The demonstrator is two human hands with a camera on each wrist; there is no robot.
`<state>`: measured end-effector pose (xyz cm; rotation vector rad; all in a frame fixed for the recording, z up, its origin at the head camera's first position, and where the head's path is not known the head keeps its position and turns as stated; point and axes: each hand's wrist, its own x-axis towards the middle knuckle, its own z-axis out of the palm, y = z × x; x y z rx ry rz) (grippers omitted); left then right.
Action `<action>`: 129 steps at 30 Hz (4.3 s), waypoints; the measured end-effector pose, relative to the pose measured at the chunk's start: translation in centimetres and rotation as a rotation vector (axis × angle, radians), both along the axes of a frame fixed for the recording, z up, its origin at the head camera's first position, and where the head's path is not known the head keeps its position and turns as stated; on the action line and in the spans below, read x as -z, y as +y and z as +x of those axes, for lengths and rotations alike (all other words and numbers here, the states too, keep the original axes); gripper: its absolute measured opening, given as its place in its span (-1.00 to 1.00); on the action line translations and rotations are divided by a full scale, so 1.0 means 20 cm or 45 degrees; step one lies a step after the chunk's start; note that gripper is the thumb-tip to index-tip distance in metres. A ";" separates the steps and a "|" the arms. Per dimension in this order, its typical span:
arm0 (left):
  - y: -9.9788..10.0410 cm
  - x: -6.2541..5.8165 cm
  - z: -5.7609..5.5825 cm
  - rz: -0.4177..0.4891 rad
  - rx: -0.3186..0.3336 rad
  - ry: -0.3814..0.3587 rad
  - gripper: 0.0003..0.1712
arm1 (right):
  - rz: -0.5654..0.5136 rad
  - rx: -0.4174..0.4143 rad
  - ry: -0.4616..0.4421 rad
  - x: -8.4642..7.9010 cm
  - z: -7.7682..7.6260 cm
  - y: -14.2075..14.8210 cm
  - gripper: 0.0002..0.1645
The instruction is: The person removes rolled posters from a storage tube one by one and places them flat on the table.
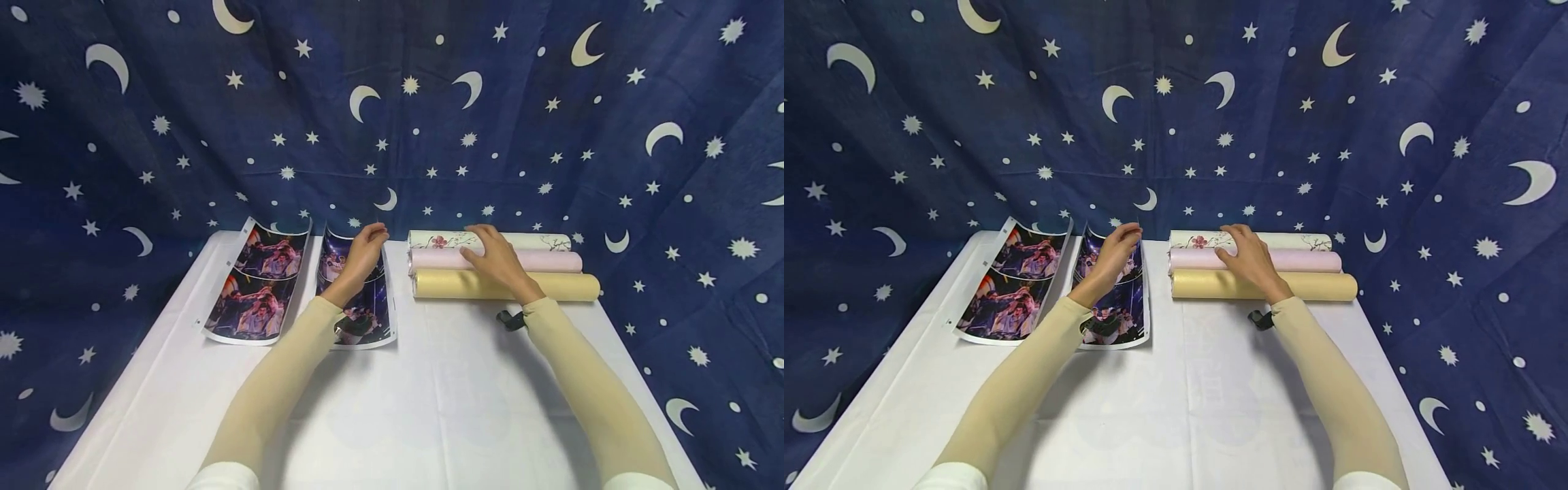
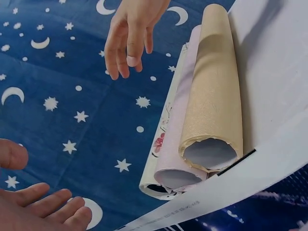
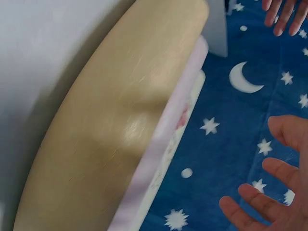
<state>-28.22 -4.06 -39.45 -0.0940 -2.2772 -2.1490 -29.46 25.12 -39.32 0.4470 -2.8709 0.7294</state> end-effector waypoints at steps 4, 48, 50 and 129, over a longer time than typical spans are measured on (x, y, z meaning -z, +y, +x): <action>0.04 0.00 -0.06 0.060 0.031 -0.072 -0.47 | 0.033 0.027 -0.035 0.02 -0.06 0.04 -0.27; 0.48 0.24 -0.36 0.017 0.016 -0.533 -0.42 | 0.128 0.099 -0.332 0.27 -0.30 0.18 -0.22; 0.48 0.25 -0.35 -0.003 0.015 -0.530 -0.43 | 0.137 0.097 -0.326 0.28 -0.30 0.18 -0.23; 0.24 0.00 -0.18 0.111 0.047 -0.127 -0.57 | 0.524 -0.047 0.366 0.02 -0.08 0.18 -0.07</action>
